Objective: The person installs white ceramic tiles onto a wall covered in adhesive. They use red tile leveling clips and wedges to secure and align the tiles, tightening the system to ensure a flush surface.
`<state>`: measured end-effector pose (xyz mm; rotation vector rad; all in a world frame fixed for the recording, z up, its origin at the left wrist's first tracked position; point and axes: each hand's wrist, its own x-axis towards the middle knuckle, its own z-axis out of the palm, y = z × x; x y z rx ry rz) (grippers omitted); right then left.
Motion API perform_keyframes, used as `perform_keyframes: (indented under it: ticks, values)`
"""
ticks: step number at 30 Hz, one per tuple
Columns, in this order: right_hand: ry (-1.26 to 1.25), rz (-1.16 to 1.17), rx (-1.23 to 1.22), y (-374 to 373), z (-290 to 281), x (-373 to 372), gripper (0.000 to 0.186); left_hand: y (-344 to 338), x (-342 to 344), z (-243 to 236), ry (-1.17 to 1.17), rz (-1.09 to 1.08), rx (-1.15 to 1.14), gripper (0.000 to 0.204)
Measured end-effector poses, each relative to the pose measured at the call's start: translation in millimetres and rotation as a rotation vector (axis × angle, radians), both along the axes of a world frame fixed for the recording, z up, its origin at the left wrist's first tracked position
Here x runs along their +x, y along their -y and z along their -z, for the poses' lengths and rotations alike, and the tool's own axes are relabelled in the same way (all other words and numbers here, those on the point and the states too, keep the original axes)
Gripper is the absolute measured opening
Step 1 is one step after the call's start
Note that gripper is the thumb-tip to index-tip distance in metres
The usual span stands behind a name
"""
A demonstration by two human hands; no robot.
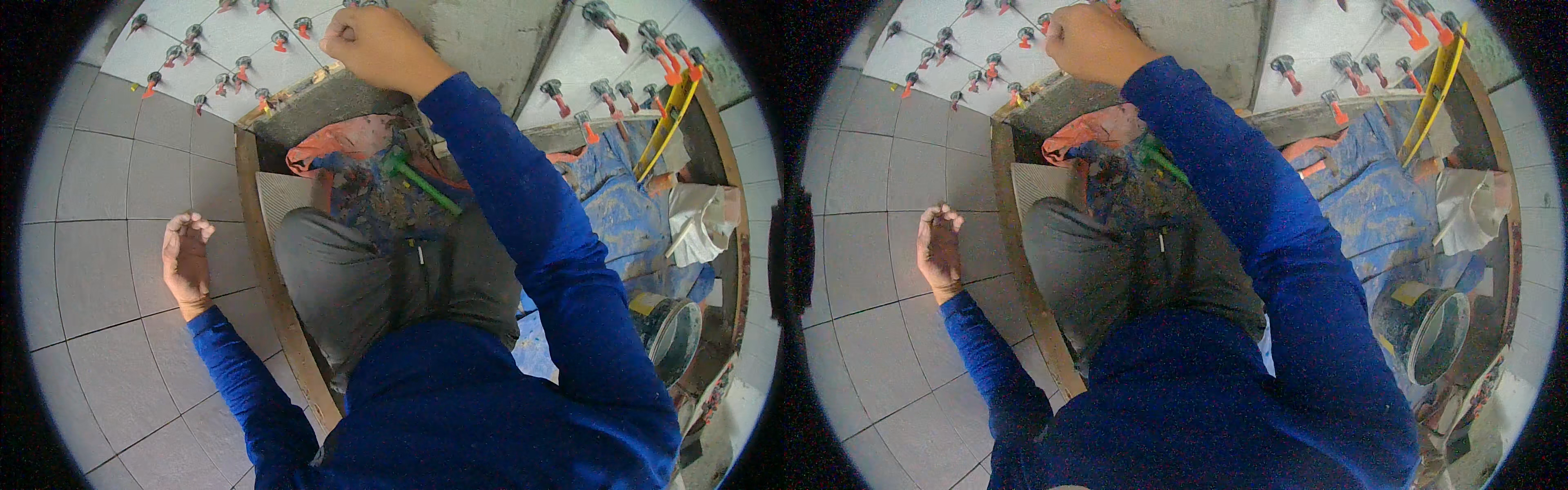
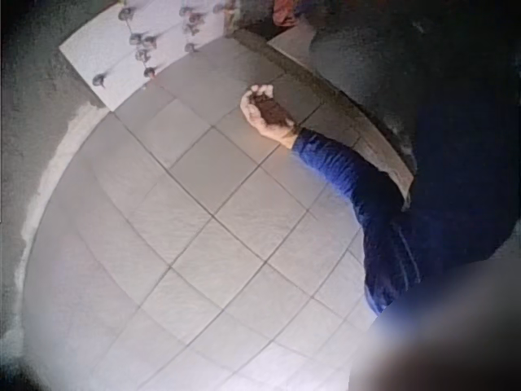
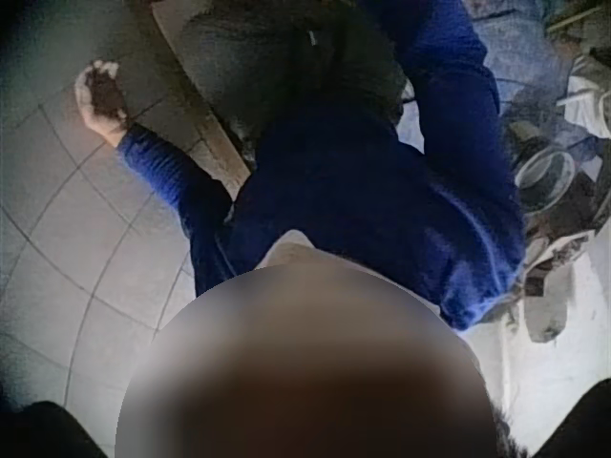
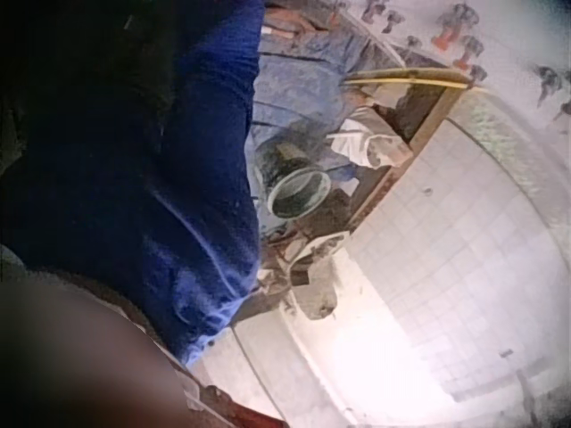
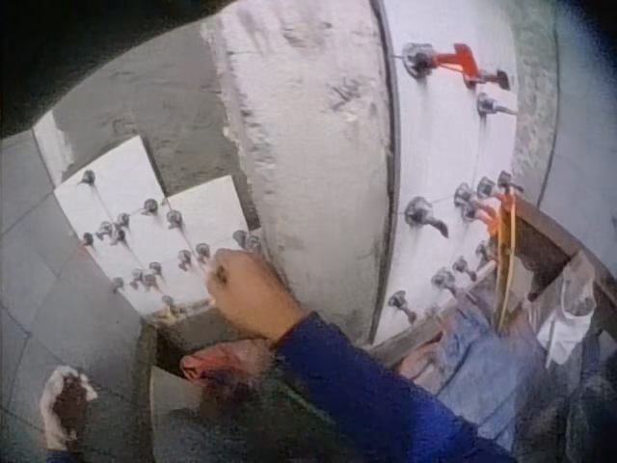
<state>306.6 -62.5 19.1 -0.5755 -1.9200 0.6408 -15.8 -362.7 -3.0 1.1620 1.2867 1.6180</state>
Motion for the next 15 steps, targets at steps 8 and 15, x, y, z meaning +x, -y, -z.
perform_keyframes:
  ticks: [8,15]
  values:
    - [0.137,0.141,0.089,-20,37,-7,0.025,5,13,2,0.111,0.044,0.052,0.052]
    - [-0.100,0.078,-0.168,13,-5,-41,0.024,-32,81,-39,-0.355,-0.070,-0.130,0.048]
